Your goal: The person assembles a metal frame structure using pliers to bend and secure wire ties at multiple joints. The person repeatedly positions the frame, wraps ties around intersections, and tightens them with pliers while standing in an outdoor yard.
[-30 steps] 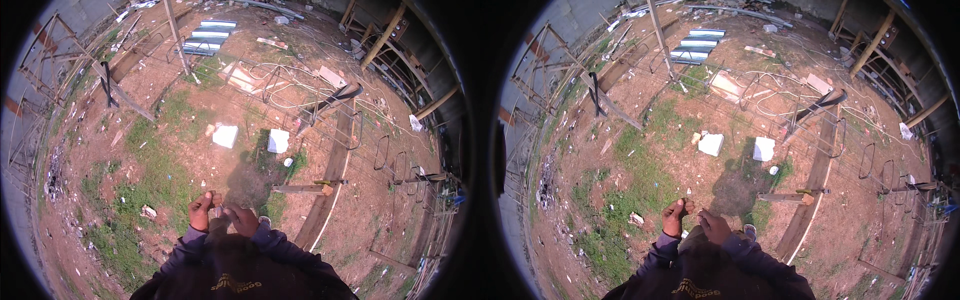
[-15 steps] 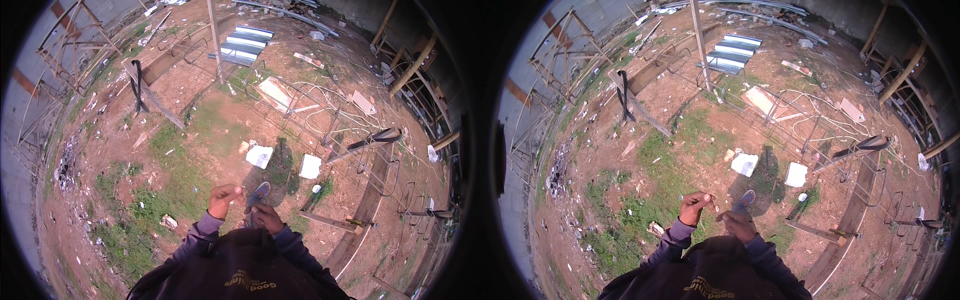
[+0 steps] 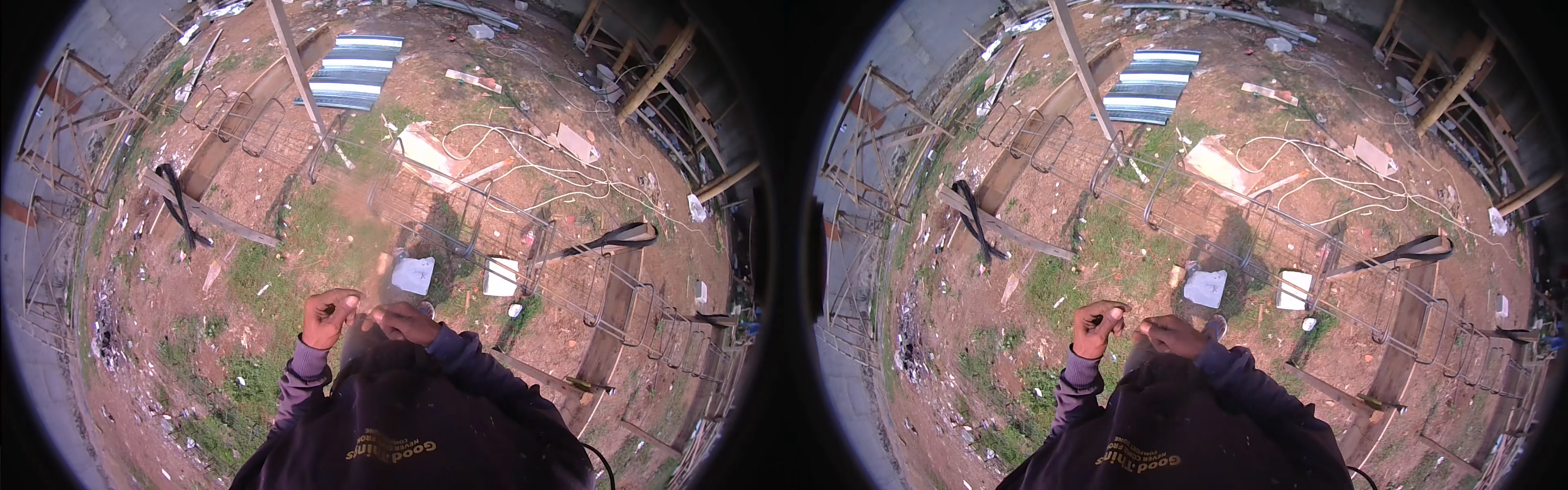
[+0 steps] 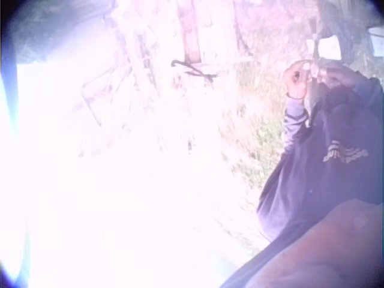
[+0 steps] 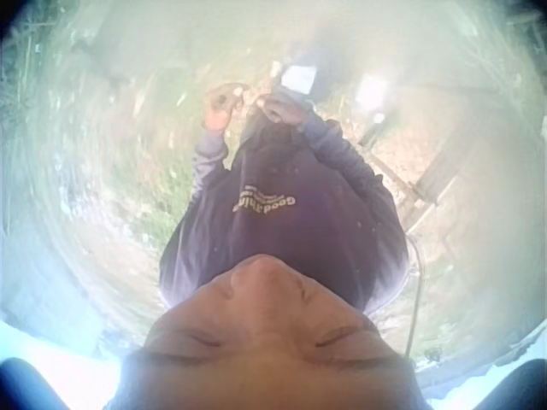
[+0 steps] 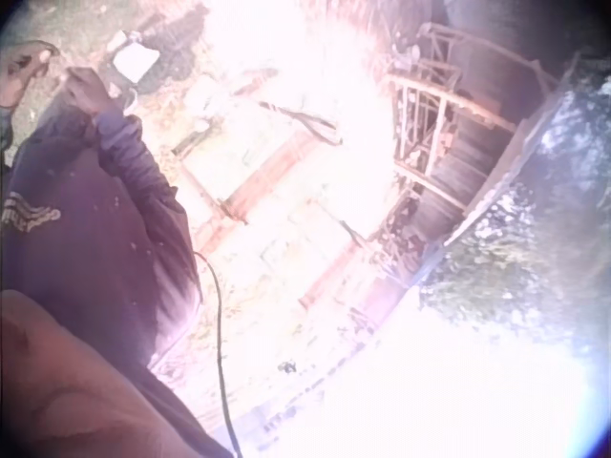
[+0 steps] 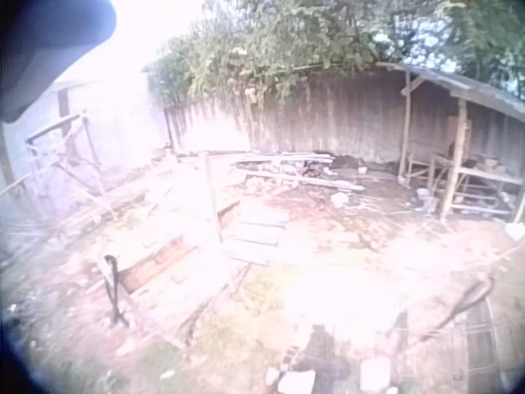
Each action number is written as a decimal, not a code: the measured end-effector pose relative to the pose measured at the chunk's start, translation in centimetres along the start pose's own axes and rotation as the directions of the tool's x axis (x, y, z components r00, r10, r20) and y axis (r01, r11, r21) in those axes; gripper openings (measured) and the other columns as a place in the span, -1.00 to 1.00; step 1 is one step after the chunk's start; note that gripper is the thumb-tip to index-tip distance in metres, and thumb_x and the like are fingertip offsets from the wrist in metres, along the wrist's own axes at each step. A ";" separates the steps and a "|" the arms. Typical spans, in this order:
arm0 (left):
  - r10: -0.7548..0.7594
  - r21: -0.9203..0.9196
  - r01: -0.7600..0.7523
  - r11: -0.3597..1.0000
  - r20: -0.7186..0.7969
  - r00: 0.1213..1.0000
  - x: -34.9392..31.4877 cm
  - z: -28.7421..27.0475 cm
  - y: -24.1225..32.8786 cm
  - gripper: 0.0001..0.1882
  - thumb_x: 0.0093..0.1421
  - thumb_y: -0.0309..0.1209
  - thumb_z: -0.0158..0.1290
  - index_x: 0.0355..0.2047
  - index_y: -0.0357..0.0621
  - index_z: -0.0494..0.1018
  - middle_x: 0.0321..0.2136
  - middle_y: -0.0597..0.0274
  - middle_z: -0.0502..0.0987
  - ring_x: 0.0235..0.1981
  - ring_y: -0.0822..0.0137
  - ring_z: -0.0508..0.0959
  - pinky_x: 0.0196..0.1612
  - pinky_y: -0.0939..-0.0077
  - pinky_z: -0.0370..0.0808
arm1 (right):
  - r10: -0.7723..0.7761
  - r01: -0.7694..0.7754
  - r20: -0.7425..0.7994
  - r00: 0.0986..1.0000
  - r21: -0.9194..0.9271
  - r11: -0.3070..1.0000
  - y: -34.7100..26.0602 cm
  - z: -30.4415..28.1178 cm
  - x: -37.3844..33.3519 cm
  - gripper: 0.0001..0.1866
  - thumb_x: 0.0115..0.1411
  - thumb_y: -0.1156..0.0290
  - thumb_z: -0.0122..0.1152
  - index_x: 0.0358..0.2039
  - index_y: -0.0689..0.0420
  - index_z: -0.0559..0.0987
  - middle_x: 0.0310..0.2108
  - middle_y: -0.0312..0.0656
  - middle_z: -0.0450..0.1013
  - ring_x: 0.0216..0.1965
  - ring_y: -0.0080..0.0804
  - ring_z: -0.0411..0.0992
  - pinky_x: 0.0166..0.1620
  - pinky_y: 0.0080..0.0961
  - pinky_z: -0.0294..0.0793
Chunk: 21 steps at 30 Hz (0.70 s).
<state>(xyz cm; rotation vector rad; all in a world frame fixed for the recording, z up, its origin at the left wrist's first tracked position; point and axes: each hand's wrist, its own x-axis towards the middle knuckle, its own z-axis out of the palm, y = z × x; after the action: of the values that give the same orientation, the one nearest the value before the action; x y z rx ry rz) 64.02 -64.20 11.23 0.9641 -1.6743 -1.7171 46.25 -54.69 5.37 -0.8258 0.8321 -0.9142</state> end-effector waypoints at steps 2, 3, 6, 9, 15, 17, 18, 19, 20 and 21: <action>0.064 -0.051 -0.063 0.997 0.021 0.998 2.6 -0.9 0.2 -0.79 0.28 -0.41 0.08 -0.31 -0.36 0.58 -0.63 0.29 0.47 -0.62 0.53 0.41 -0.54 0.62 0.32 | -0.052 0.052 -0.001 0.999 0.093 0.994 -1.9 -0.8 1.4 -0.65 0.41 0.20 -0.12 -0.11 0.19 0.53 -0.70 -0.41 0.22 -0.67 -0.72 0.11 -0.55 -0.67 0.08; 0.082 -0.016 -0.082 0.997 0.037 0.996 4.3 -1.5 0.1 -0.80 0.27 -0.43 0.07 -0.32 -0.36 0.57 -0.64 0.27 0.49 -0.60 0.51 0.43 -0.51 0.60 0.34 | -0.047 0.049 -0.019 0.999 0.101 0.994 -2.7 -1.4 2.0 -0.64 0.41 0.20 -0.12 -0.08 0.21 0.53 -0.70 -0.40 0.23 -0.67 -0.72 0.12 -0.56 -0.68 0.07; 0.100 0.002 -0.103 0.995 0.224 0.969 9.8 -2.9 -0.5 -0.77 0.27 -0.42 0.07 -0.34 -0.42 0.55 -0.58 0.17 0.52 -0.57 0.43 0.49 -0.49 0.55 0.40 | -0.021 0.028 -0.096 0.995 0.066 0.997 -4.2 -2.7 3.5 -0.63 0.41 0.22 -0.12 -0.01 0.23 0.48 -0.69 -0.37 0.29 -0.68 -0.71 0.13 -0.57 -0.70 0.07; 0.103 0.055 -0.137 0.989 0.405 0.908 15.4 -3.6 -1.0 -0.79 0.27 -0.44 0.06 -0.28 -0.41 0.54 -0.49 0.11 0.57 -0.49 0.38 0.56 -0.37 0.51 0.49 | -0.023 0.043 -0.234 0.972 0.083 0.996 -4.5 -3.9 5.3 -0.64 0.40 0.24 -0.12 0.03 0.22 0.45 -0.65 -0.34 0.34 -0.67 -0.70 0.16 -0.56 -0.70 0.11; 0.173 -0.136 -0.111 0.985 0.657 0.734 22.6 -2.1 0.0 -0.73 0.26 -0.42 0.07 -0.10 -0.35 0.47 -0.32 0.14 0.58 -0.26 0.35 0.57 -0.22 0.48 0.52 | -0.193 0.335 -0.657 0.729 0.097 0.937 -5.0 -3.0 8.2 -0.62 0.38 0.17 -0.08 -0.01 0.19 0.47 -0.58 -0.32 0.41 -0.58 -0.70 0.24 -0.49 -0.69 0.18; 0.070 -0.053 -0.048 0.997 0.616 0.785 24.5 -1.5 0.0 -0.76 0.23 -0.47 0.10 -0.12 -0.33 0.47 -0.29 0.16 0.58 -0.27 0.38 0.57 -0.19 0.49 0.50 | -0.203 0.519 -0.766 0.610 0.193 0.833 -4.9 -1.6 8.4 -0.65 0.38 0.20 -0.05 -0.03 0.19 0.48 -0.58 -0.32 0.41 -0.58 -0.69 0.25 -0.50 -0.70 0.17; 0.042 -0.028 -0.031 0.999 0.586 0.809 25.7 -0.8 -0.2 -0.77 0.21 -0.49 0.11 -0.14 -0.32 0.48 -0.28 0.16 0.57 -0.27 0.40 0.56 -0.18 0.49 0.49 | -0.152 0.520 -0.826 0.543 0.189 0.833 -4.7 -1.3 8.0 -0.68 0.38 0.23 -0.05 -0.03 0.19 0.48 -0.59 -0.31 0.41 -0.59 -0.69 0.26 -0.50 -0.70 0.17; -0.083 0.170 -0.013 0.985 0.542 0.837 27.0 -0.1 -0.6 -0.78 0.19 -0.49 0.13 -0.15 -0.26 0.49 -0.24 0.15 0.57 -0.24 0.41 0.56 -0.15 0.51 0.48 | -0.128 0.496 -0.850 0.511 0.170 0.851 -4.3 -0.9 7.2 -0.70 0.38 0.27 -0.05 -0.04 0.19 0.48 -0.59 -0.30 0.40 -0.59 -0.69 0.26 -0.51 -0.70 0.17; 0.011 0.205 -0.169 0.964 0.603 0.797 28.1 0.8 -1.2 -0.77 0.16 -0.50 0.15 -0.15 -0.23 0.50 -0.22 0.13 0.56 -0.23 0.36 0.56 -0.15 0.50 0.48 | -0.121 0.469 -0.880 0.459 0.125 0.874 -3.9 -0.8 6.2 -0.72 0.39 0.31 -0.06 -0.04 0.19 0.49 -0.59 -0.29 0.40 -0.60 -0.69 0.26 -0.51 -0.71 0.17; 0.057 0.291 -0.313 0.904 0.644 0.763 29.2 2.2 -2.0 -0.75 0.13 -0.50 0.17 -0.16 -0.21 0.50 -0.21 0.11 0.55 -0.22 0.30 0.56 -0.14 0.48 0.47 | -0.097 0.514 -0.899 0.428 0.153 0.844 -3.4 -0.8 5.4 -0.74 0.39 0.32 -0.05 -0.05 0.19 0.48 -0.60 -0.29 0.40 -0.61 -0.69 0.25 -0.52 -0.71 0.16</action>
<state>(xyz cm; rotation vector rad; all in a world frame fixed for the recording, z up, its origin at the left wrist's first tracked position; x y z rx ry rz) 45.16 -86.04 5.77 0.3362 -2.5183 -1.7007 46.43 -61.01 6.64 -0.0420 1.3137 -1.8742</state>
